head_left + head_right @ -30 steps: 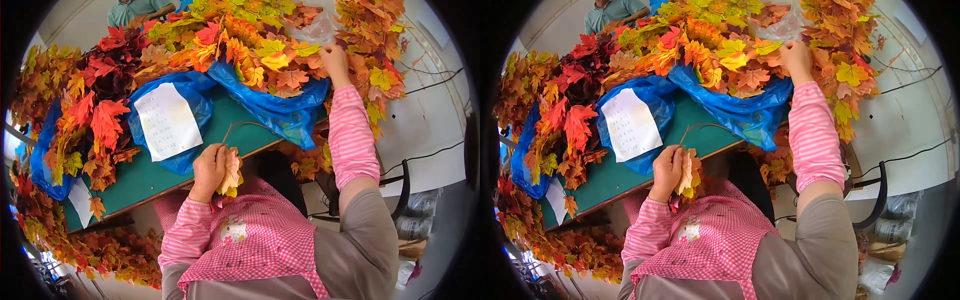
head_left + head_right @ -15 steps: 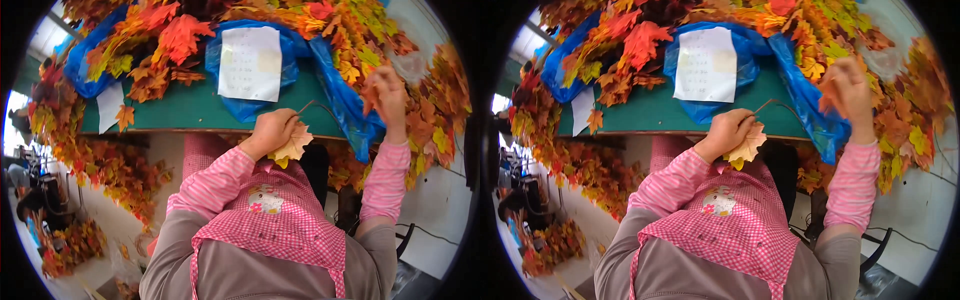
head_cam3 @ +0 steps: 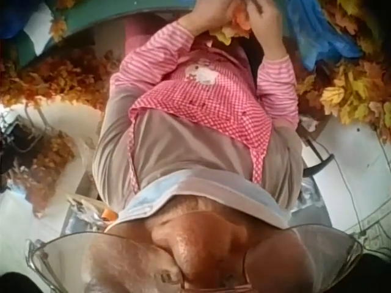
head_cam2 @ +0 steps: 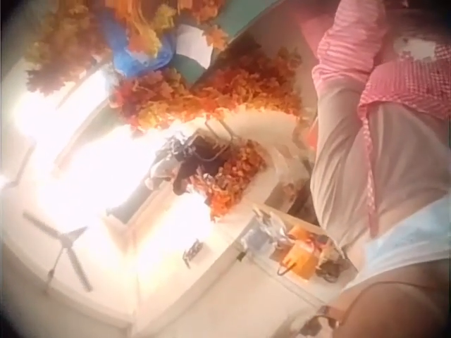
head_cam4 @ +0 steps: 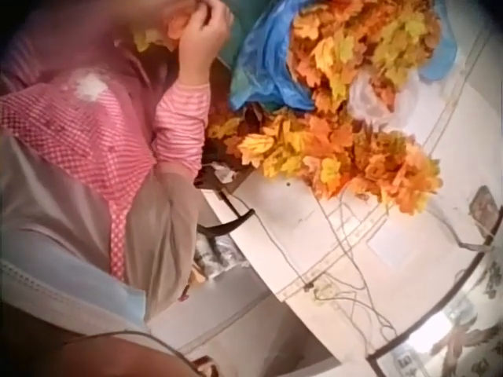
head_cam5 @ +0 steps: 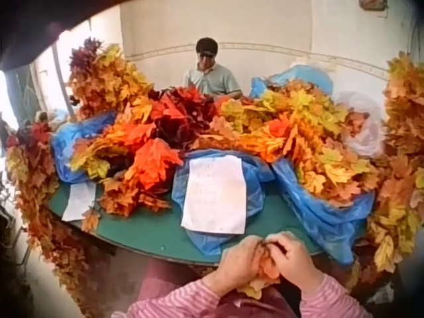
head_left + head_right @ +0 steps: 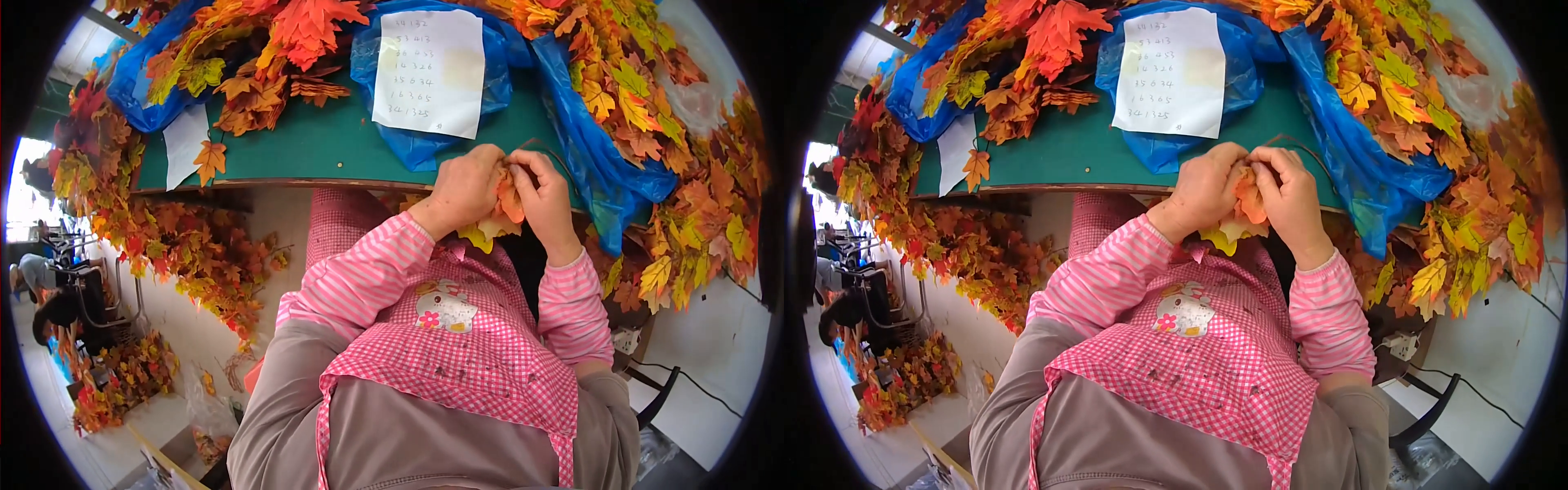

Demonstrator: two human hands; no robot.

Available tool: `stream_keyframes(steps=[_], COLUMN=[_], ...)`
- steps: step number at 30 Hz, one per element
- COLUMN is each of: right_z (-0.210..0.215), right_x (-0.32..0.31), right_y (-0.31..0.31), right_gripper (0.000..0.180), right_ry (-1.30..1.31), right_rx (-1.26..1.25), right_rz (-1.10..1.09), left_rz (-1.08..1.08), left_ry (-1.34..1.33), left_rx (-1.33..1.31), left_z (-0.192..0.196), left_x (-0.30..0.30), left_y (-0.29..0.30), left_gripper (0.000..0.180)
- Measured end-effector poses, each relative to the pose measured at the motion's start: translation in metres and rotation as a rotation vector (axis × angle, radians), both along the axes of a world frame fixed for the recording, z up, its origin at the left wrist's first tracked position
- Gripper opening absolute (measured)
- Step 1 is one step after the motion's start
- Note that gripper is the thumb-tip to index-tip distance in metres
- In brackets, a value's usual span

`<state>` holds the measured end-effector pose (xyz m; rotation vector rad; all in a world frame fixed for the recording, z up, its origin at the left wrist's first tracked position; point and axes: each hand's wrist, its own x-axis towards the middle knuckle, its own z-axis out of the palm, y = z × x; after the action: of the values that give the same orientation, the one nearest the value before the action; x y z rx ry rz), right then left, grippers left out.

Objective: Assembling and twisting artificial maple leaves onto a decorative wire vine or branch.

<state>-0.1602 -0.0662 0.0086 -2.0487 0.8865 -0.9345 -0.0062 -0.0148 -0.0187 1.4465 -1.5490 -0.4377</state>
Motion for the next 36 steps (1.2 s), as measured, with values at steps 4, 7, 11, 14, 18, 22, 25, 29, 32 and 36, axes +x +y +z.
stream_keyframes(steps=[4,7,11,14,18,22,25,29,32,36], right_z=[-0.003,0.0,0.003,0.002,0.0,-0.001,-0.001,0.002,0.002,0.001], right_x=[-0.008,-0.013,-0.012,-0.009,-0.007,-0.004,-0.002,-0.004,-0.006,-0.006], right_y=[-0.004,-0.009,-0.01,-0.01,-0.009,-0.006,-0.005,-0.007,-0.008,-0.007], right_gripper=[0.011,0.01,0.007,0.007,0.007,0.007,0.008,0.007,0.007,0.007], right_ry=[-0.014,0.068,0.13,0.118,0.118,0.129,0.128,0.126,0.127,0.113], right_rx=[0.004,-0.144,-0.197,-0.203,-0.219,-0.272,-0.285,-0.24,-0.242,-0.239], right_rz=[-0.093,-0.112,-0.098,-0.079,-0.074,-0.081,-0.075,-0.101,-0.094,-0.077], left_rz=[0.044,0.032,0.016,0.024,0.025,0.016,0.007,0.012,-0.01,0.005], left_ry=[0.062,0.075,0.09,0.025,0.012,-0.008,-0.01,0.015,0.069,0.019], left_rx=[-0.006,-0.09,-0.04,-0.078,-0.082,-0.062,-0.054,-0.078,-0.047,-0.068], left_z=[0.001,-0.001,-0.002,-0.003,-0.002,-0.001,-0.001,-0.001,-0.001,-0.002], left_x=[-0.001,-0.002,0.0,0.0,0.0,0.0,0.001,0.001,0.001,0.001], left_y=[-0.002,-0.004,-0.004,-0.004,-0.004,-0.003,-0.003,-0.003,-0.003,-0.004], left_gripper=[0.009,0.007,0.011,0.006,0.007,0.007,0.007,0.007,0.01,0.007])
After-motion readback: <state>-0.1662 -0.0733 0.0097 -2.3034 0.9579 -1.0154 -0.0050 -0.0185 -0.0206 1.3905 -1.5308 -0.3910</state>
